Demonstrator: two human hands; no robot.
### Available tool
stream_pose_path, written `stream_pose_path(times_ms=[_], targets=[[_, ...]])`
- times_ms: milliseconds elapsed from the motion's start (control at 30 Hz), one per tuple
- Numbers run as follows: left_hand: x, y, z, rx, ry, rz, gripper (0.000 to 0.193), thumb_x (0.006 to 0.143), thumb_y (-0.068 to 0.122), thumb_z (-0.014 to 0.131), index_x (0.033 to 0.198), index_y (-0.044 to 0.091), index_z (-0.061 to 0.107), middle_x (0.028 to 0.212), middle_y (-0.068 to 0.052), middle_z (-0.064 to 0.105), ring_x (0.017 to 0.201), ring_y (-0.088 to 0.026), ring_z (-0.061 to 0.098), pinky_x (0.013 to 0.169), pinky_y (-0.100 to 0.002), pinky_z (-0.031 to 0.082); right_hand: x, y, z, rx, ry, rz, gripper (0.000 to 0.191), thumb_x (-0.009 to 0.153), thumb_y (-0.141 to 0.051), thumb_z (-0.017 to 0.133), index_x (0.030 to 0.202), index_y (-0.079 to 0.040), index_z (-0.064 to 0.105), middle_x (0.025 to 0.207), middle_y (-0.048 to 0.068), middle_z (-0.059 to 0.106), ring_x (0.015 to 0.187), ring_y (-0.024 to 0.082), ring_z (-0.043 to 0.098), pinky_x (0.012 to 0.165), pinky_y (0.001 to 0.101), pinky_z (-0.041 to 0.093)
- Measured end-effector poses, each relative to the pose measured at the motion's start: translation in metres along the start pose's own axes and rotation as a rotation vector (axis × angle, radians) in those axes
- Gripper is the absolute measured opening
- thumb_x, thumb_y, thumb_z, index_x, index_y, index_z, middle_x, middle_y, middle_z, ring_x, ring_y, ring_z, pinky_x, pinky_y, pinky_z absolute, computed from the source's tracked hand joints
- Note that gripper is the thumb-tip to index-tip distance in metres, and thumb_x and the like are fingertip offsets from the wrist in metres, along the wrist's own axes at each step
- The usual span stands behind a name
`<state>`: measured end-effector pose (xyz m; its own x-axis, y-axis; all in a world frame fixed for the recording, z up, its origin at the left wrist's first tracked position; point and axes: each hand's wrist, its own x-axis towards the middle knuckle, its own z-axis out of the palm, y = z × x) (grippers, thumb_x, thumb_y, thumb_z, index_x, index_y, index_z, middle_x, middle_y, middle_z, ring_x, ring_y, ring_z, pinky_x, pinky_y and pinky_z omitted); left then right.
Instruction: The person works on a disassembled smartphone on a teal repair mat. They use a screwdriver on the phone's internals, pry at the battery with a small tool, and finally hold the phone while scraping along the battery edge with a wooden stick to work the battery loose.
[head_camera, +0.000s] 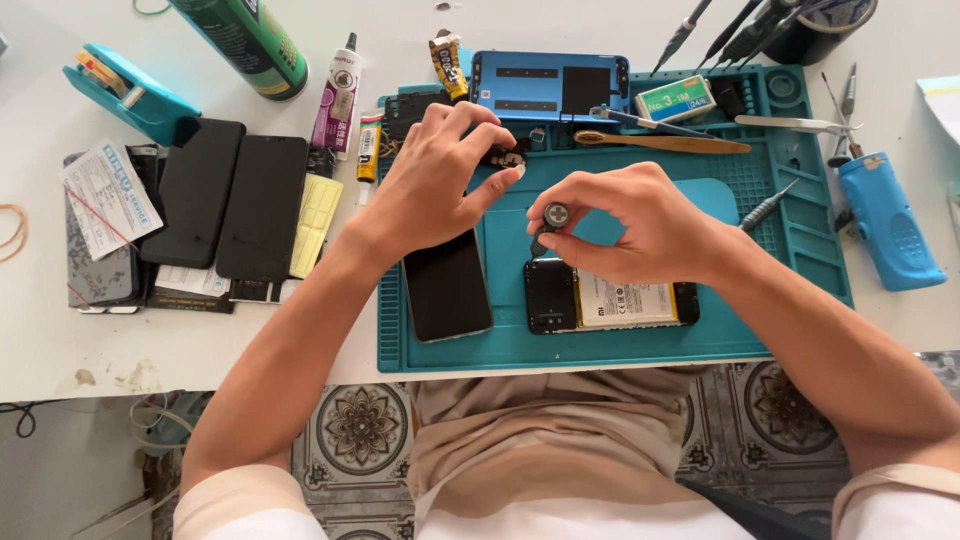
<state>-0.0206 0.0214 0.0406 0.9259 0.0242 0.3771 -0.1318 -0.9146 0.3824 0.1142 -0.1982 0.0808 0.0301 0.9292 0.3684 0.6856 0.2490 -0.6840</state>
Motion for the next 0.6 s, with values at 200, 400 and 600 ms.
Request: stream_pose_path(times_ms=[200, 400, 600], targets=[[-0.0002, -0.0007, -0.0013, 0.008, -0.003, -0.005, 0.034, 0.104, 0.037, 0.067, 0.122, 0.008, 0.068, 0.132, -0.012, 0.058, 0.122, -0.033, 0.051, 0.102, -0.048, 0.042, -0.0010, 0.0018, 0.0003, 0.036, -0.017, -0.033, 0.029, 0.085, -0.002, 0.074, 0.113, -0.008, 0.069, 0.094, 0.002, 0.078, 0.084, 0.014, 0.079, 0.075, 0.0259, 0.061], [-0.0005, -0.0017, -0.0005, 0.006, 0.009, 0.003, 0.034, 0.104, 0.036, 0.068, 0.122, 0.008, 0.068, 0.133, -0.013, 0.058, 0.122, -0.033, 0.051, 0.102, -0.048, 0.042, -0.0003, 0.0067, 0.0037, -0.102, -0.002, -0.221, 0.035, 0.089, -0.008, 0.082, 0.120, -0.011, 0.067, 0.099, 0.004, 0.076, 0.086, 0.019, 0.075, 0.073, 0.0299, 0.060], [-0.0001, 0.0009, 0.0008, 0.005, 0.031, -0.006, 0.033, 0.103, 0.037, 0.068, 0.119, 0.008, 0.069, 0.131, -0.012, 0.058, 0.122, -0.033, 0.052, 0.102, -0.047, 0.044, 0.0010, 0.0033, 0.0013, -0.177, -0.006, -0.269, 0.053, 0.083, -0.008, 0.083, 0.134, -0.010, 0.064, 0.093, 0.005, 0.070, 0.081, 0.022, 0.067, 0.069, 0.0349, 0.056]])
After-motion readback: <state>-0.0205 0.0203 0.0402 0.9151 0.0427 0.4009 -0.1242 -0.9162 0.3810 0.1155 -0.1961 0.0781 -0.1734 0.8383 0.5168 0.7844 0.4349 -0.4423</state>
